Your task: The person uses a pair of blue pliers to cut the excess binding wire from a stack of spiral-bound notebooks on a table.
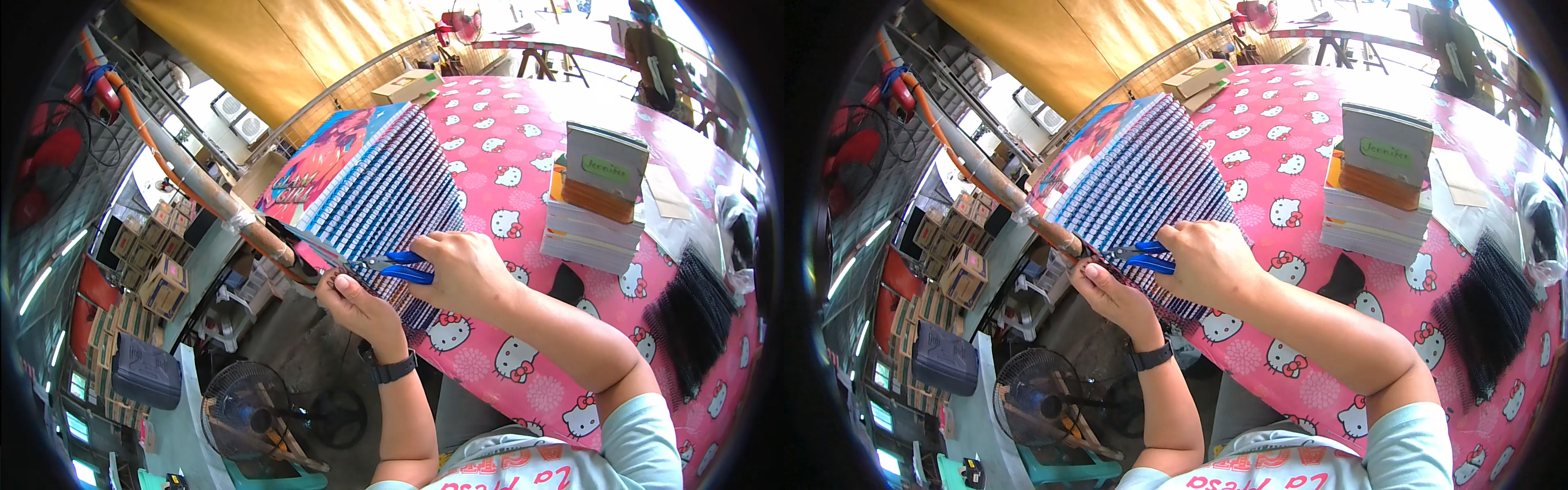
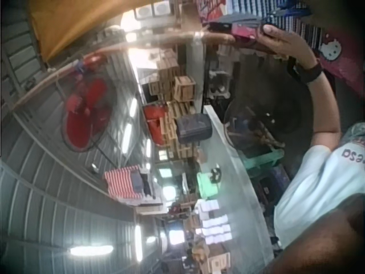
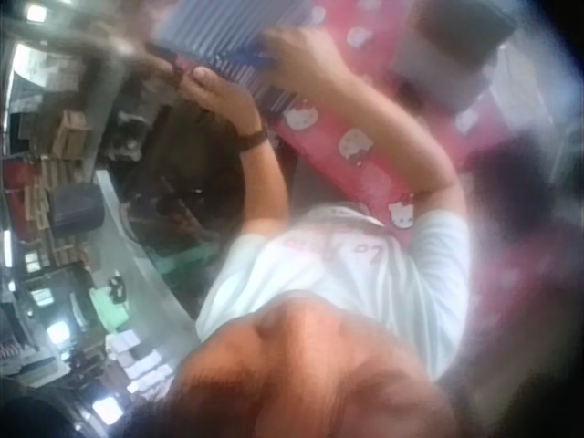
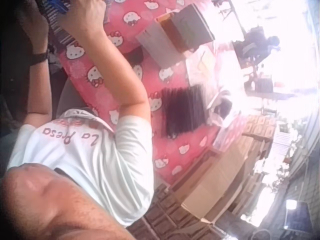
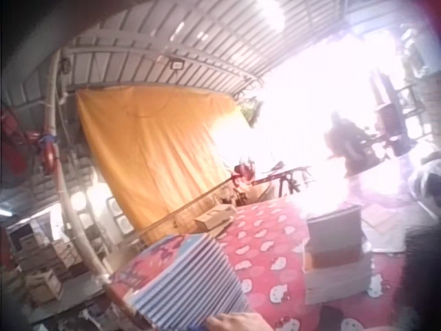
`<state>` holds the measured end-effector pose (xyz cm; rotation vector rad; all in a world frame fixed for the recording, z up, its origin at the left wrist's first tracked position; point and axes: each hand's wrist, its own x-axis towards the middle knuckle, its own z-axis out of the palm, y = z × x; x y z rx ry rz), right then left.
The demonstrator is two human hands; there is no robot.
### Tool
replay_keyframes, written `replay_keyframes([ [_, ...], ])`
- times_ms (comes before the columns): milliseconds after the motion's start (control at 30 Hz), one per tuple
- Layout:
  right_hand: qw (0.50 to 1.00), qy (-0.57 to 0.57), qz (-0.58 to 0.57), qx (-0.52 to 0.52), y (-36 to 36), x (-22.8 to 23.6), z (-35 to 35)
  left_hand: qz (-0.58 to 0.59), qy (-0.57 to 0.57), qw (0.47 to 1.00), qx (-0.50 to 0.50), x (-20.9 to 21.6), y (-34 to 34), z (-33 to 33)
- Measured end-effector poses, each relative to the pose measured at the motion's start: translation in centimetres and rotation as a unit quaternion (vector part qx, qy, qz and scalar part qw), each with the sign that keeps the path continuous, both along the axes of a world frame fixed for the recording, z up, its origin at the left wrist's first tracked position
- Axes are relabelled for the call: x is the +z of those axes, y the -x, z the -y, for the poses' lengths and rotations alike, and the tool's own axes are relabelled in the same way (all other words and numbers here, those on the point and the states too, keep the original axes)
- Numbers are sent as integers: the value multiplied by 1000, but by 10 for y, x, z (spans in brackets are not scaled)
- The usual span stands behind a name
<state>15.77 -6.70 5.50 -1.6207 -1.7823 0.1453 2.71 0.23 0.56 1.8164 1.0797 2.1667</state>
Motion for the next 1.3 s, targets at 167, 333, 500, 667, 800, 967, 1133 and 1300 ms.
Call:
replay_keyframes([
  [167,990,-131,37,-26,-7,-13,3,1,-20,999,29,2,-3,0],
  [333,989,-144,39,-18,3,-19,-2,17,-39,999,7,-6,-4,-5],
  [500,999,-30,-18,11,1,-12,5,0,-34,999,31,-5,-1,-5],
  [667,988,-145,51,-26,-4,-29,-1,-8,-54,998,35,-7,-1,-9],
  [800,998,-62,16,2,-4,-28,0,-13,-50,998,33,-8,1,-9],
  [967,992,-115,41,-18,-4,-24,4,2,-32,999,23,-10,0,-9],
  [1133,995,-82,54,-6,1,-19,2,10,-31,999,25,-11,0,-10],
  [1300,999,-47,10,2,-1,-25,5,-4,-23,999,39,-13,3,-11],
])
